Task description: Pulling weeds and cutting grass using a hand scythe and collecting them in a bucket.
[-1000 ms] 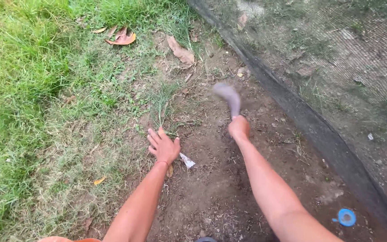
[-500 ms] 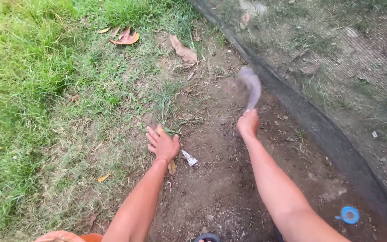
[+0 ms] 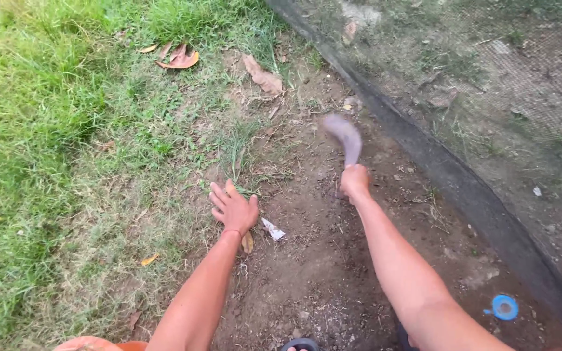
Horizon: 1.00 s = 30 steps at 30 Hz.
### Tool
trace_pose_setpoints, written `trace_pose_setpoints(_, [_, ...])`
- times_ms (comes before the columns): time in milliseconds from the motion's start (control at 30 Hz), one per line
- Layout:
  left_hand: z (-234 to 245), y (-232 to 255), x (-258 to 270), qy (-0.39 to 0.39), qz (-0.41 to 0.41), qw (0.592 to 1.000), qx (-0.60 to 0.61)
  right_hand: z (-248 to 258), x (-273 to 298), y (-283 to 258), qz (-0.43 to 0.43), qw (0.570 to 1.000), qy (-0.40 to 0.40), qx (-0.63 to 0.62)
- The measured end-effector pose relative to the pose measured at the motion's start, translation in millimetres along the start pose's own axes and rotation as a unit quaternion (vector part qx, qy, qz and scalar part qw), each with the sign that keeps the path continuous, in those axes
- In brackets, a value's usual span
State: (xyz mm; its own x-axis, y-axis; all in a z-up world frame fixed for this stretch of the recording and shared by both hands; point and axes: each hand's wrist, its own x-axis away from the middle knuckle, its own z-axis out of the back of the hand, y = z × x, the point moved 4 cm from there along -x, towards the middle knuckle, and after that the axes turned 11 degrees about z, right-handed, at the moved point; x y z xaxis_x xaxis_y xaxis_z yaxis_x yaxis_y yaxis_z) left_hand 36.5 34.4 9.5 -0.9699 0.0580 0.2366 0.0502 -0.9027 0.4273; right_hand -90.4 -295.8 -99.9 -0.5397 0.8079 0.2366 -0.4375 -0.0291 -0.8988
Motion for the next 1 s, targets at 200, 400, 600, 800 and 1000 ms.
trace_pose_setpoints(200, [2,-4,-1,-0.006,0.008,1.000,0.012,-10,19,-10,-0.012,0.992,-0.079,0.102])
trace_pose_setpoints(400, [-5,-10,-7,0.000,-0.016,1.000,0.001,-14,23,33,0.052,0.979,0.188,-0.063])
trace_pose_setpoints(600, [-10,-8,-6,0.003,-0.009,1.000,0.004,-30,59,18,0.098,0.983,0.051,0.149])
trace_pose_setpoints(800, [-5,-11,-5,-0.004,-0.011,1.000,0.005,-6,48,19,0.094,0.973,0.073,0.196])
trace_pose_setpoints(1000, [4,-9,-7,-0.005,-0.005,1.000,0.005,-18,40,29,-0.017,0.997,-0.009,-0.076])
